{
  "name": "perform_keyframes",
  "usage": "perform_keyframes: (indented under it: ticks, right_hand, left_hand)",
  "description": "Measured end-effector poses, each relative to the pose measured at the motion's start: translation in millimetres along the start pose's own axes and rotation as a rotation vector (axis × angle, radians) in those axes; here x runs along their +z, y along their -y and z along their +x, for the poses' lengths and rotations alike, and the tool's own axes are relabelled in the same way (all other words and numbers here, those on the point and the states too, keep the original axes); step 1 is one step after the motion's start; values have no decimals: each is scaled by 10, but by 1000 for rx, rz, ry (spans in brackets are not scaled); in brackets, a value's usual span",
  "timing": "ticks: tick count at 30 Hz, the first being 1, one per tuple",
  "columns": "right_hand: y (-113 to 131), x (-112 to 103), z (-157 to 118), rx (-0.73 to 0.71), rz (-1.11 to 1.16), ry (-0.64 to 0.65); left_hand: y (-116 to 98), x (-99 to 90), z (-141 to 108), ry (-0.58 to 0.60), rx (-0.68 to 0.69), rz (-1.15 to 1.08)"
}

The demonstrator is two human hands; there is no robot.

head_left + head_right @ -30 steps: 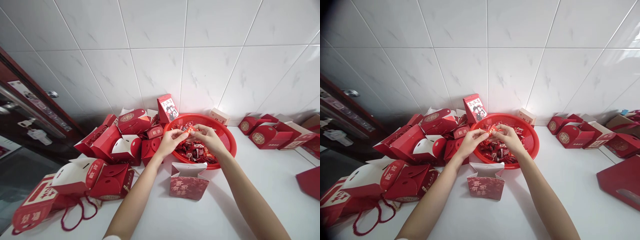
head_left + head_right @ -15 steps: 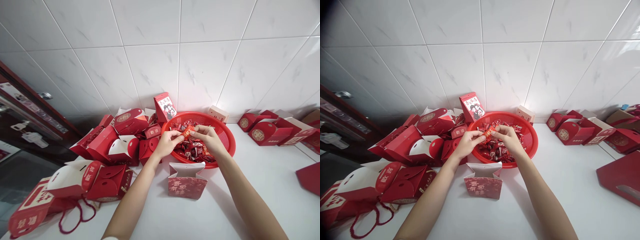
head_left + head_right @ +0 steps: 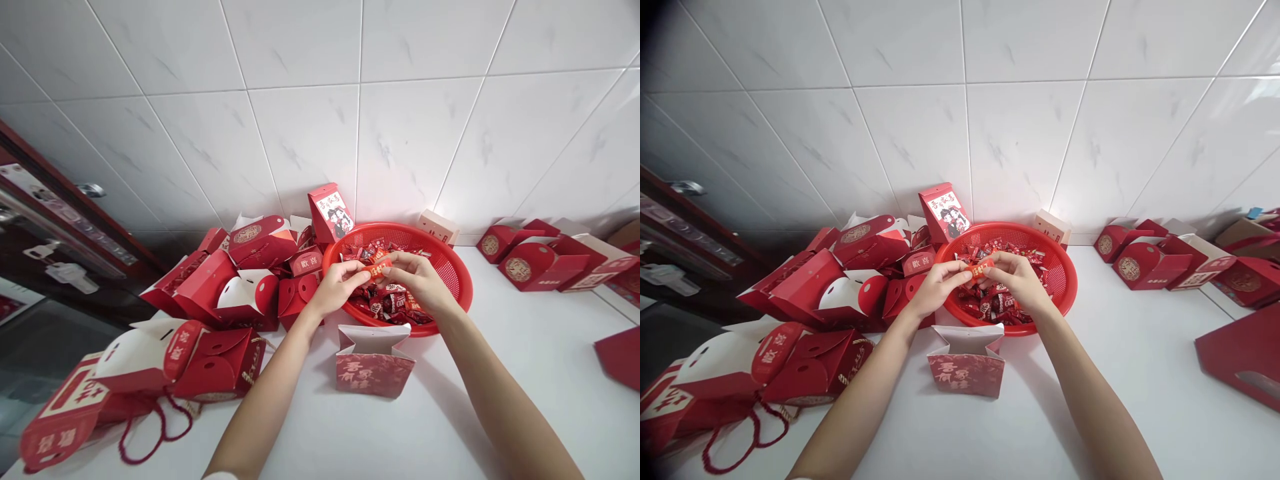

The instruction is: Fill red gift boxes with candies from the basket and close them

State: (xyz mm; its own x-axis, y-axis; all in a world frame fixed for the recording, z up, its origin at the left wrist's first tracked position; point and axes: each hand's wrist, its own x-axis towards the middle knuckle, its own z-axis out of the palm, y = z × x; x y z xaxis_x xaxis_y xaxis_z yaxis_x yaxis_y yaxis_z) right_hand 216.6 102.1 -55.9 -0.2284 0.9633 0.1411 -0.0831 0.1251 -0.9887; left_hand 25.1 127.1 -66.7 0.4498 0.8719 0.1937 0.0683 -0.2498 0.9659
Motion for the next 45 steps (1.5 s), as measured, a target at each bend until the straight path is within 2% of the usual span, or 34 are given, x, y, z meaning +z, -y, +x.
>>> perform_keyframes:
  ticks: [2,8,12,16,23,27,32,34,41,45]
  right_hand:
    - [-6,9,-1,-20,11,-14]
    - [-13,-3,-7,-17,-13,-9]
    - [-8,-13,-14,-17,-2,-5]
    - [4,-38,-10,-8,-7,8]
    - [58,-320,-12,-93,-87,-206]
    - [82,-499,-35,-94,-293,-262]
    - [-16,-569,12,-24,-848,-114]
    - [-70,-558,45,1,-984,-46]
    - [-118,-473,59,46,-1098,188]
    - [-97,-433,41,81,-1150,227]
  left_hand:
    - [11,24,-1,-12,13,0]
    - [34,35,-16,53,62,70]
    - [60,29,-8,39,96,99]
    - [77,20,3,20,75,66]
    - [56,-24,8,-10,54,-1]
    - [63,-48,11,-13,62,11]
    - [114,-51,37,-33,42,-35]
    - [142,-46,51,-72,23,-74]
    - [180,-39,80,-135,-1,-128]
    - [158,-41,71,-131,-16,-72]
